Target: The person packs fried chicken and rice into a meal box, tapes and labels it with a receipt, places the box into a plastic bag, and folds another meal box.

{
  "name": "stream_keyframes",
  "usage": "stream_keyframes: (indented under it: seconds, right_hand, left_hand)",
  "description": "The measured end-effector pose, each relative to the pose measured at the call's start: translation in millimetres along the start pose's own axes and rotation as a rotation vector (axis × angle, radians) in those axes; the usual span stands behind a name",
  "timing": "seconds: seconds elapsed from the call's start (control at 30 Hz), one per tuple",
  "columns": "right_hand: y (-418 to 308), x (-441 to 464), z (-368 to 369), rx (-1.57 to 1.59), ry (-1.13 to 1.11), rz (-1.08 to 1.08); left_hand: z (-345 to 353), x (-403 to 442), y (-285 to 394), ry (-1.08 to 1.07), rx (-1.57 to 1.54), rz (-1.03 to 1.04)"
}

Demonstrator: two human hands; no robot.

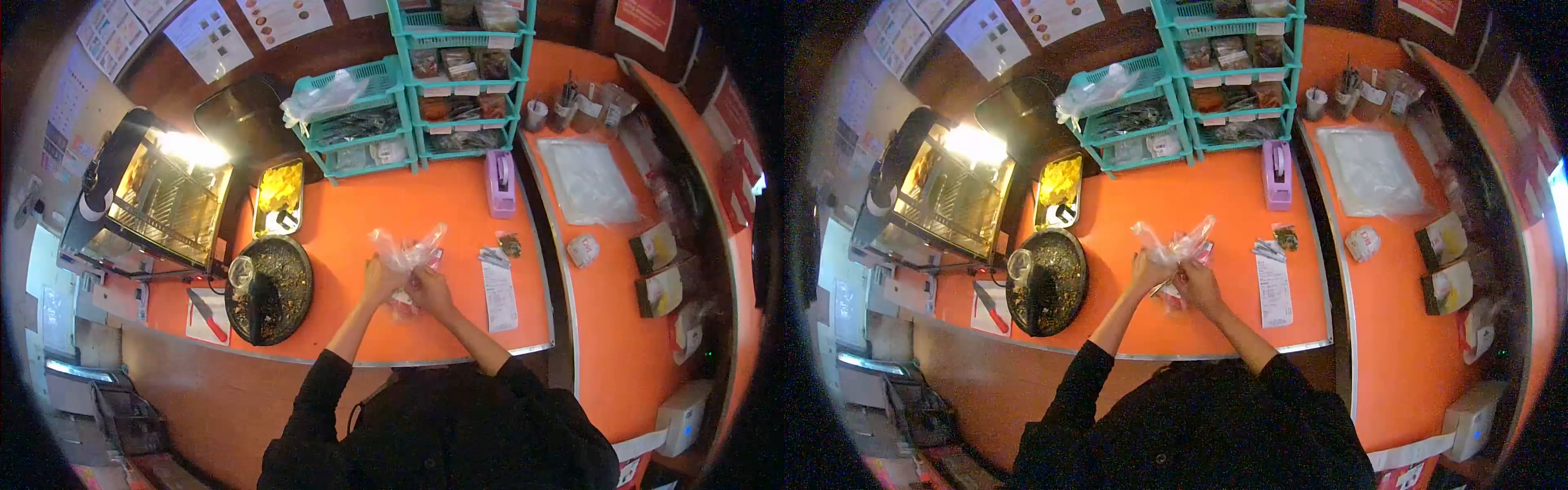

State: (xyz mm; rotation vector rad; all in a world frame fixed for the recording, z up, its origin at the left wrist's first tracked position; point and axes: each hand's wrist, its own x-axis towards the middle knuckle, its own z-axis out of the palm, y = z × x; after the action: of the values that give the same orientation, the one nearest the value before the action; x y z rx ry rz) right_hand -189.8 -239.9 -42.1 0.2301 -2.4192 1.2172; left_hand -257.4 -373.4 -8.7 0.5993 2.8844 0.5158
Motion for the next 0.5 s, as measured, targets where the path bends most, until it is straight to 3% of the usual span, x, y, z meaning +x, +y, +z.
stream_keyframes:
  seconds: [0.07, 0.17, 0.3, 0.37, 0.4, 0.47, 0.5]
  right_hand:
    - [-9.8, -3.4, 1.1, -0.05, -0.026, 0.074]
    - [-20.5, -5.9, 4.0, -0.116, 0.034, 0.074]
    - [-18.1, -13.8, 10.1, -0.245, 0.124, -0.041]
    - [-17.4, -13.8, 12.0, -0.231, 0.121, -0.051]
    - [-19.3, -13.8, 11.9, -0.142, 0.17, -0.029]
    - [-23.4, -10.7, 8.4, -0.055, 0.218, -0.008]
    - [-24.8, -8.2, 4.7, 0.064, 0.21, 0.112]
  left_hand:
    - [0.3, -11.2, 8.7, 0.199, -0.23, -0.045]
    - [8.0, -18.9, 12.6, 0.315, -0.357, -0.127]
    - [37.6, -10.3, -10.8, 0.293, -0.106, -0.023]
    - [-0.4, -26.4, 21.6, 0.25, -0.734, -0.567]
    - [17.1, -22.8, 10.9, 0.253, -0.738, -0.566]
    - [69.2, -13.3, -19.8, 0.397, -1.104, -0.524]
    - [69.2, -14.2, -19.3, 0.397, -1.107, -0.525]
